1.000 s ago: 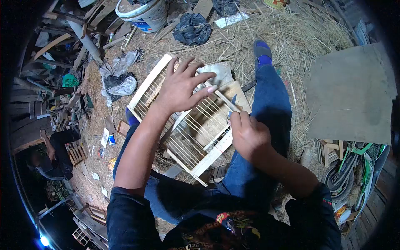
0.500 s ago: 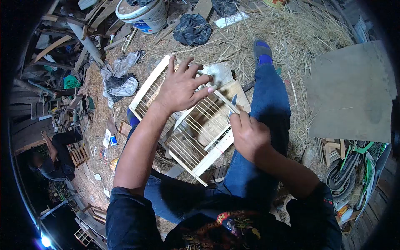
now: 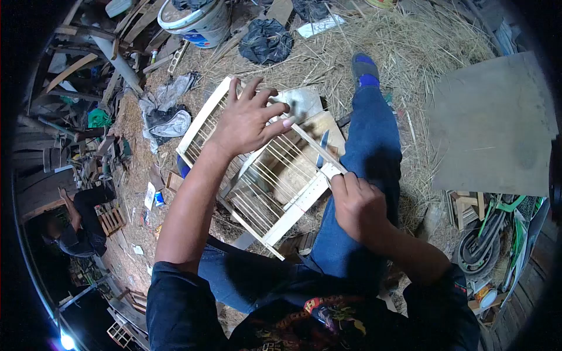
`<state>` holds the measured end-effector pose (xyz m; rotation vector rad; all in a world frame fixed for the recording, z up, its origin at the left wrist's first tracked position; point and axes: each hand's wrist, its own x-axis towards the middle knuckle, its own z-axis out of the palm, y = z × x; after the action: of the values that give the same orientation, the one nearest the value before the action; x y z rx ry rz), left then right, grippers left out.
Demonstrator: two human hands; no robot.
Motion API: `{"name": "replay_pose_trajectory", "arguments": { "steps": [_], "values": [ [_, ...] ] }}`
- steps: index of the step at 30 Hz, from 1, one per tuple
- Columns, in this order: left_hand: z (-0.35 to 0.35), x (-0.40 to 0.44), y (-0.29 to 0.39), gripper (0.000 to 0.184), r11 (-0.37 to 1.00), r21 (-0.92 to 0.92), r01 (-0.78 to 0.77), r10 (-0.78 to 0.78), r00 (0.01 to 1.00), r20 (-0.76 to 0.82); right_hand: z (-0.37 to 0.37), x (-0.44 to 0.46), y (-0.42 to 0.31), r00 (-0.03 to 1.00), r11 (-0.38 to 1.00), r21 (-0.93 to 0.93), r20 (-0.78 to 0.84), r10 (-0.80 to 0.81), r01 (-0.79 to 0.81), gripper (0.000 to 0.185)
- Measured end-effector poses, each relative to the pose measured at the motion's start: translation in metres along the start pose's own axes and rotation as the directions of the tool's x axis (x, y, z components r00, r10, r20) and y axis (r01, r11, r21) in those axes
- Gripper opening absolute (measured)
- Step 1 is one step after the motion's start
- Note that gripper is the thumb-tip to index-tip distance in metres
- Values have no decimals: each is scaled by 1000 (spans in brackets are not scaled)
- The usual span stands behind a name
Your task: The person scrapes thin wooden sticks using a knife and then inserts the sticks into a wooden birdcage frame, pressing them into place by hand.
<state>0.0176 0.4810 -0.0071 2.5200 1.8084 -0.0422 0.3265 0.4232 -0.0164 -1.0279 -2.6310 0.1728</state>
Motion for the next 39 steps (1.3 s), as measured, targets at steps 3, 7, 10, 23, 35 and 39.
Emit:
{"name": "replay_pose_trajectory", "arguments": {
  "steps": [3,7,10,23,35,39],
  "values": [
    [-2,1,0,53,1000,-3,-6,6,1000,26,-3,-9,-1,999,997,64,31,38,-40,12],
    [-1,2,1,54,1000,6,-16,16,1000,21,-20,-25,3,982,987,107,160,102,-120,12],
    [1,1,4,52,1000,23,-10,10,1000,8,-35,-36,6,957,970,160,255,136,-180,9],
    [-9,-15,29,43,999,-46,23,-30,986,-165,-102,-79,9,843,835,322,463,273,-447,16],
    [-143,-85,92,21,834,-497,-239,210,971,-114,-159,-48,15,898,713,625,439,15,-317,23],
    [-149,-112,100,14,776,-574,-262,218,965,-145,-169,-27,12,899,698,669,429,-82,-256,26]
  ]
}}
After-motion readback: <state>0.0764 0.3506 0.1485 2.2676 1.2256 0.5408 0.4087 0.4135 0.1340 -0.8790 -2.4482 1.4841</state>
